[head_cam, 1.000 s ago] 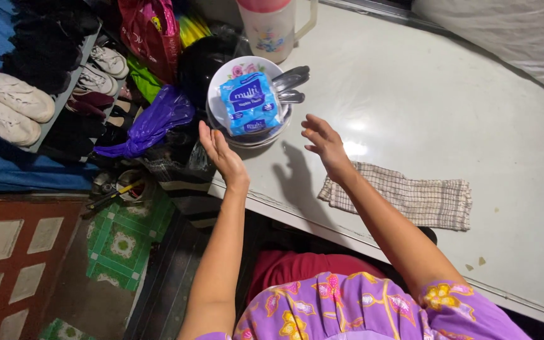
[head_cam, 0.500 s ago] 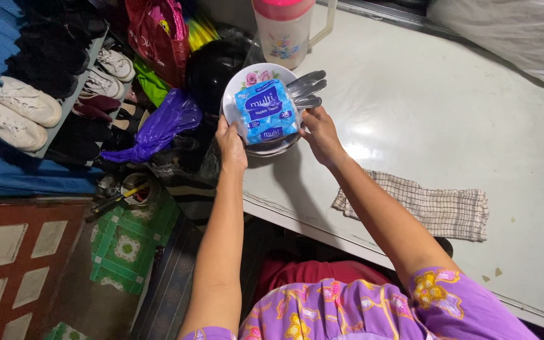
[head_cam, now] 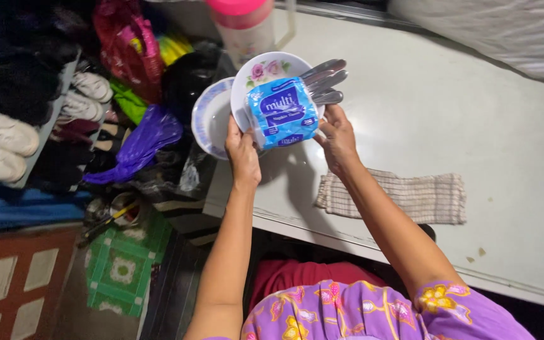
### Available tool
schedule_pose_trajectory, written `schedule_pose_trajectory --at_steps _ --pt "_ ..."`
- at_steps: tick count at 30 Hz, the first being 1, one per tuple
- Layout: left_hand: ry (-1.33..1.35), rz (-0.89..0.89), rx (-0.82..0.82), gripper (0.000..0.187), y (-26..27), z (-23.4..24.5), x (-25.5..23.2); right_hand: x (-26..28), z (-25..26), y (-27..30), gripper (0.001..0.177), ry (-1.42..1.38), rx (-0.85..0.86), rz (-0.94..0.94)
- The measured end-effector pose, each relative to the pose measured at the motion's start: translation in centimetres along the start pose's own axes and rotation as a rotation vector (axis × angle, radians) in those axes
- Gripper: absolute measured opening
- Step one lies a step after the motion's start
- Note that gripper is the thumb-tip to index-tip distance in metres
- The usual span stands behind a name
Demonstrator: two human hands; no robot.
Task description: Organizing and sorting various plates, bowls, and silverware on a table.
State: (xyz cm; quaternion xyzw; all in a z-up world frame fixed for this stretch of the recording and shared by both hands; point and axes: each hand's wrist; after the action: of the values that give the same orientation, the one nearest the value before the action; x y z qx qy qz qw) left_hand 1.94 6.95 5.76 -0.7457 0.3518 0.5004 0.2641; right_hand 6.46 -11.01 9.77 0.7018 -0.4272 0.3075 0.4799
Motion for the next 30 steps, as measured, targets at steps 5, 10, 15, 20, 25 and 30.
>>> schedule_pose_trajectory --at_steps 5,10,15,20,25,30 --pt "0.068 0.097 0.170 0.069 4.0 -7.6 3.6 1.3 9.5 2.4 0.066 -0.007 -0.155 0.061" --pt "0.110 0.242 0.307 0.073 9.8 -14.4 9.8 0.4 21.0 4.5 0.066 -0.065 -0.340 0.087" --pt "0.023 0.402 0.443 0.077 15.6 -20.6 12.8 0.9 29.6 7.7 0.067 -0.082 -0.504 0.083" --pt "0.004 0.495 0.501 0.078 19.3 -25.3 17.2 1.0 36.6 8.7 0.065 -0.088 -0.581 0.079" --pt "-0.140 0.476 0.560 0.075 21.7 -28.3 20.6 1.9 40.8 9.3 0.069 -0.102 -0.608 0.093" --pt "-0.192 0.484 0.537 0.075 23.2 -30.1 20.7 3.3 42.3 9.7 0.070 -0.099 -0.590 0.060"
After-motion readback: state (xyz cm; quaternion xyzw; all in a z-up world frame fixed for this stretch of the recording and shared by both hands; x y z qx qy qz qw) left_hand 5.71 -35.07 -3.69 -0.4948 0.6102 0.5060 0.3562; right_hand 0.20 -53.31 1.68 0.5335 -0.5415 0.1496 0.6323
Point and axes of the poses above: each hand's wrist, its own y-axis away from the middle knuckle, its own z-axis out of the back of the hand, x = y × z, and after that the axes turned 10 degrees about -z, right-handed
